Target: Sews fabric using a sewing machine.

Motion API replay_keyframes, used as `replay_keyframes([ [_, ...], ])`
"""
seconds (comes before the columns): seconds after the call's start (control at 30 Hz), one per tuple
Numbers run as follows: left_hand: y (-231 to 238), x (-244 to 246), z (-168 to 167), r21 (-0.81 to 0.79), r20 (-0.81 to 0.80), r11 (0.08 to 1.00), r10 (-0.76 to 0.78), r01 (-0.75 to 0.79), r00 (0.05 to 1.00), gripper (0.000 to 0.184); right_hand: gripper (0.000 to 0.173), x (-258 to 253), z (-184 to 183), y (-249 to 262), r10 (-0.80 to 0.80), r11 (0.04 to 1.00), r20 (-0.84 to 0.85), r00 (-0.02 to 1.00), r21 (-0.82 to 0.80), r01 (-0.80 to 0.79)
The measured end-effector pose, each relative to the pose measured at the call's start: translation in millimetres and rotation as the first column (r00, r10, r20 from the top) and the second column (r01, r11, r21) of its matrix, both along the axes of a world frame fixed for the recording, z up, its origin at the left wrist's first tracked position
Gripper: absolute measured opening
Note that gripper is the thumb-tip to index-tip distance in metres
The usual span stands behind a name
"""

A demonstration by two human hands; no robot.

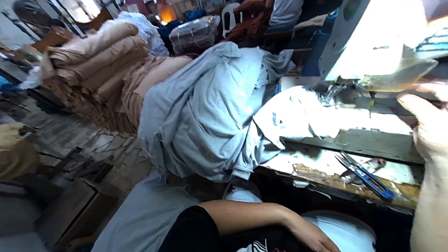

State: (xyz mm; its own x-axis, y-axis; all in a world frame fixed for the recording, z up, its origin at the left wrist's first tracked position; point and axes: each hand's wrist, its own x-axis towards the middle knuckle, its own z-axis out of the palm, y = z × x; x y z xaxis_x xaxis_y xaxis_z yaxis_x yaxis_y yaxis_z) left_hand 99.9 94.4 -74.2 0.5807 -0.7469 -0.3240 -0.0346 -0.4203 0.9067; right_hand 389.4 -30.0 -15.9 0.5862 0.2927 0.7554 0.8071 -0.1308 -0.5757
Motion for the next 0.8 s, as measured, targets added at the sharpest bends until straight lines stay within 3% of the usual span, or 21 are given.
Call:
replay_keyframes([
  [0.07,2,2,1,0.020,0.097,0.998,0.053,-0.055,0.994,0.033,0.029,-18,15,4,-0.049,0.999,-0.114,0.992,-0.004,0.049],
  [0.17,7,6,-12,0.040,0.252,0.983,0.166,-0.181,0.953,0.028,0.032,41,-35,-10,0.062,0.998,0.058,0.996,-0.010,-0.061],
  [0.27,9,8,-18,-0.048,0.327,0.970,0.241,-0.239,0.914,0.024,0.032,41,-33,-6,0.041,0.999,0.029,0.999,0.007,-0.042],
  [0.3,9,8,-18,-0.073,0.339,0.967,0.255,-0.244,0.906,0.024,0.033,40,-30,-8,0.052,0.997,0.090,0.995,-0.060,-0.047],
  [0.37,8,8,-17,-0.096,0.341,0.964,0.267,-0.250,0.901,0.024,0.028,-5,6,8,0.001,1.000,-0.094,0.996,0.023,0.001],
  [0.4,7,9,-17,-0.093,0.335,0.964,0.265,-0.249,0.904,0.024,0.029,-12,13,10,0.024,0.999,-0.069,0.997,0.038,-0.021],
  [0.5,6,12,-18,-0.080,0.328,0.966,0.258,-0.246,0.909,0.025,0.032,3,3,7,0.079,0.996,0.096,0.992,0.031,-0.082],
  [0.57,6,13,-17,-0.085,0.330,0.967,0.255,-0.240,0.909,0.025,0.030,-10,11,9,0.064,0.997,0.001,0.998,0.051,-0.064],
  [0.7,7,15,-18,-0.091,0.346,0.971,0.239,-0.221,0.907,0.025,0.034,38,-36,-9,0.059,0.998,0.051,0.997,-0.019,-0.058],
  [0.8,8,15,-19,-0.114,0.371,0.971,0.236,-0.208,0.898,0.025,0.032,19,-20,-5,0.062,0.998,0.027,0.998,0.008,-0.062],
])
